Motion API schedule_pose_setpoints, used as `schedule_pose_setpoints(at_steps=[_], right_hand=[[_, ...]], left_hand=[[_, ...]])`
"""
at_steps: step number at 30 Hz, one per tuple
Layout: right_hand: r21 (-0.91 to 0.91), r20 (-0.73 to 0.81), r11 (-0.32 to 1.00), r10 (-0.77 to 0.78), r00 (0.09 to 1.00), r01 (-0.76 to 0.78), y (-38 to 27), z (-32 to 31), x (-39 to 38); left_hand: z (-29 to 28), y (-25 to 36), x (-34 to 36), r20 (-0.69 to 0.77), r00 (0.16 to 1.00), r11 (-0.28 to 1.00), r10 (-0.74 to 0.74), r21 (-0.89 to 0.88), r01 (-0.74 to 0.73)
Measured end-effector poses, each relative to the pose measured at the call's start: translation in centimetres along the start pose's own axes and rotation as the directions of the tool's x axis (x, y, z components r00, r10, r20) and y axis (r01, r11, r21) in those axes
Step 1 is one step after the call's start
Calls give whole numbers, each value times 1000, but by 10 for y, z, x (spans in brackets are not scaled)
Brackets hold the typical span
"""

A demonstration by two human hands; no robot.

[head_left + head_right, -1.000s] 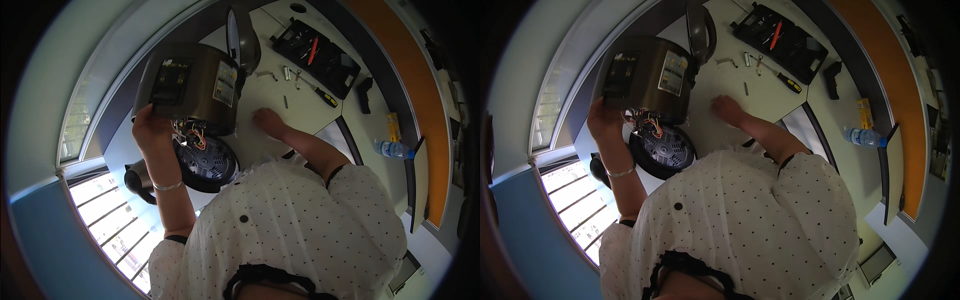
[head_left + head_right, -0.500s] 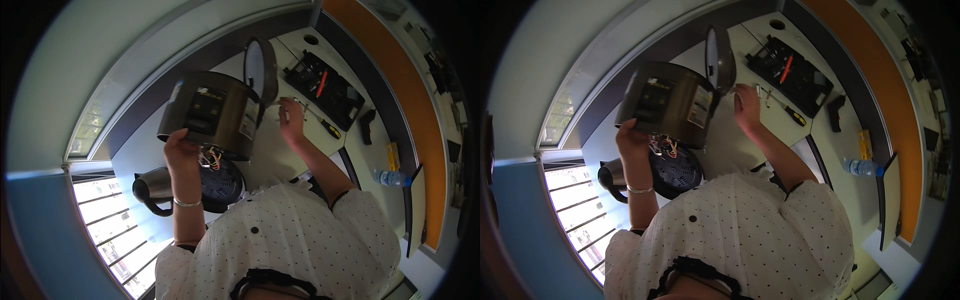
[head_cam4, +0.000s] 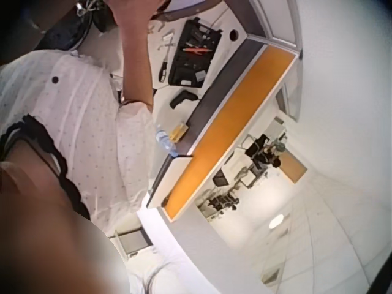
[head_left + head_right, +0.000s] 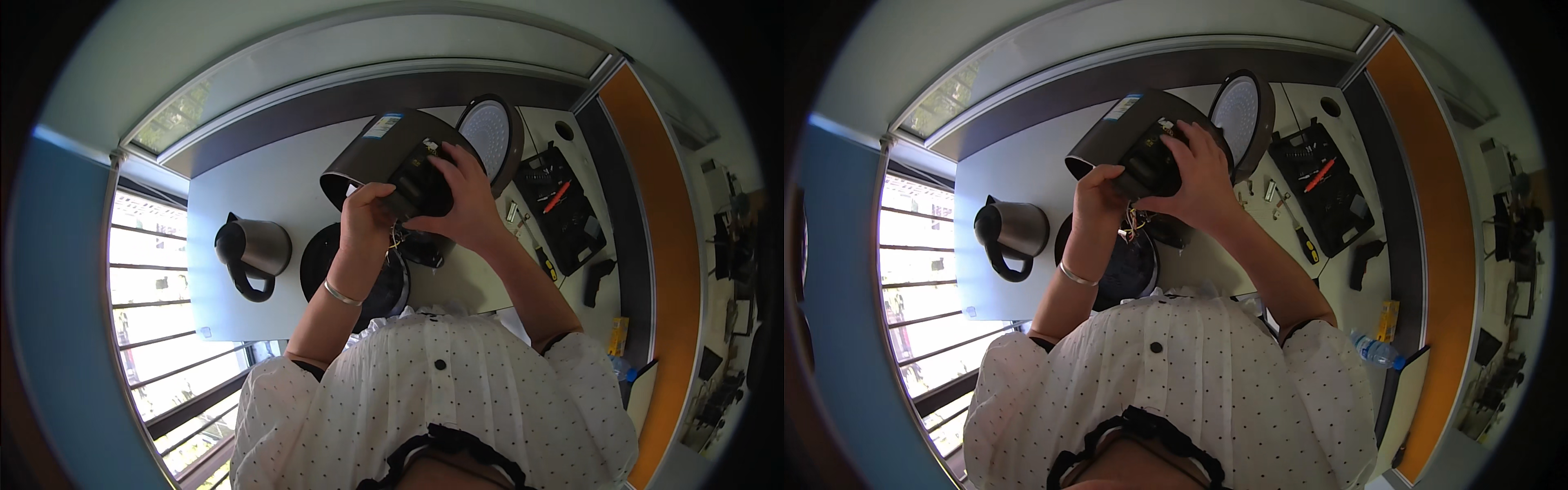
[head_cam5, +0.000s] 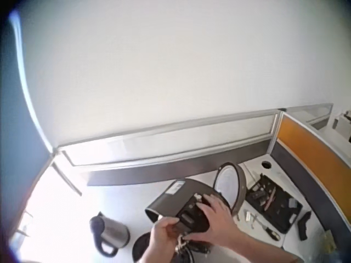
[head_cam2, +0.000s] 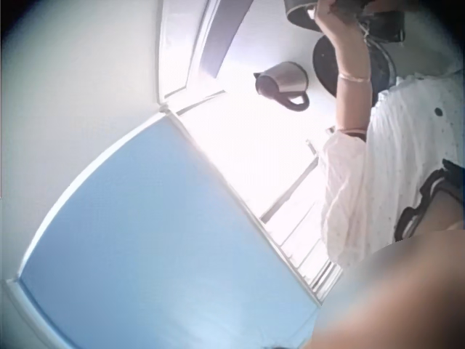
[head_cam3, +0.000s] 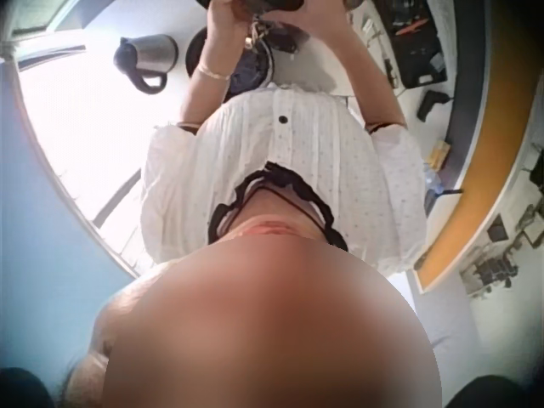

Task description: The person disassembles a small kitchen appliance, likely a rice cooker, by removing the base and manipulating internal wires and components. They repeatedly adjust the wiring and reposition the base plate while working at a desk.

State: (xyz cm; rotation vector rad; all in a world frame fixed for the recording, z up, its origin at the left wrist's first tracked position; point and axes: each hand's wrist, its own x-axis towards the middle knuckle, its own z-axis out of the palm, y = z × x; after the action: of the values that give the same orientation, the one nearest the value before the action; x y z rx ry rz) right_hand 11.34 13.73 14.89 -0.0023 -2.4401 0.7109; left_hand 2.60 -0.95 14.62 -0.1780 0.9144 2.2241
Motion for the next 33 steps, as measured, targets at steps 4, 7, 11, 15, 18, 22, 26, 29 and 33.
schedule_pose_setpoints(at_steps=[4, 7, 11, 15, 18, 22, 26, 29, 33], right_hand=[[-51, 4, 996, -70, 998, 70, -19, 10, -3], [-107, -19, 992, -63, 998, 61, -30, 16, -3], [-225, 43, 972, -61, 997, 69, -44, 19, -7], [-302, 129, 953, -1, 992, 40, -53, 22, -10], [-337, 140, 941, 18, 990, 31, -51, 24, -10], [-286, 113, 957, -19, 993, 51, -40, 33, -15], [-276, 86, 956, -77, 993, 98, -35, 39, -18], [-261, 75, 959, -94, 993, 110, -29, 42, -23], [-256, 47, 958, -119, 992, 127, -27, 47, -28]], left_hand=[[-7, -5, 0, -26, 999, 997, -29, -70, 27], [-18, -14, 4, -28, 999, 995, -19, -96, 17], [-18, -19, 0, -46, 999, 991, -17, -130, 11], [-21, -21, -5, -58, 994, 989, -92, -124, 84], [-21, -28, -5, -55, 996, 990, -66, -130, 58], [-23, -31, -5, -37, 997, 987, -74, -147, 68], [-29, -36, -2, 8, 996, 982, -89, -168, 89], [-32, -42, -1, 58, 995, 977, -86, -192, 96], [-43, -46, 2, 103, 990, 973, -100, -197, 119]])
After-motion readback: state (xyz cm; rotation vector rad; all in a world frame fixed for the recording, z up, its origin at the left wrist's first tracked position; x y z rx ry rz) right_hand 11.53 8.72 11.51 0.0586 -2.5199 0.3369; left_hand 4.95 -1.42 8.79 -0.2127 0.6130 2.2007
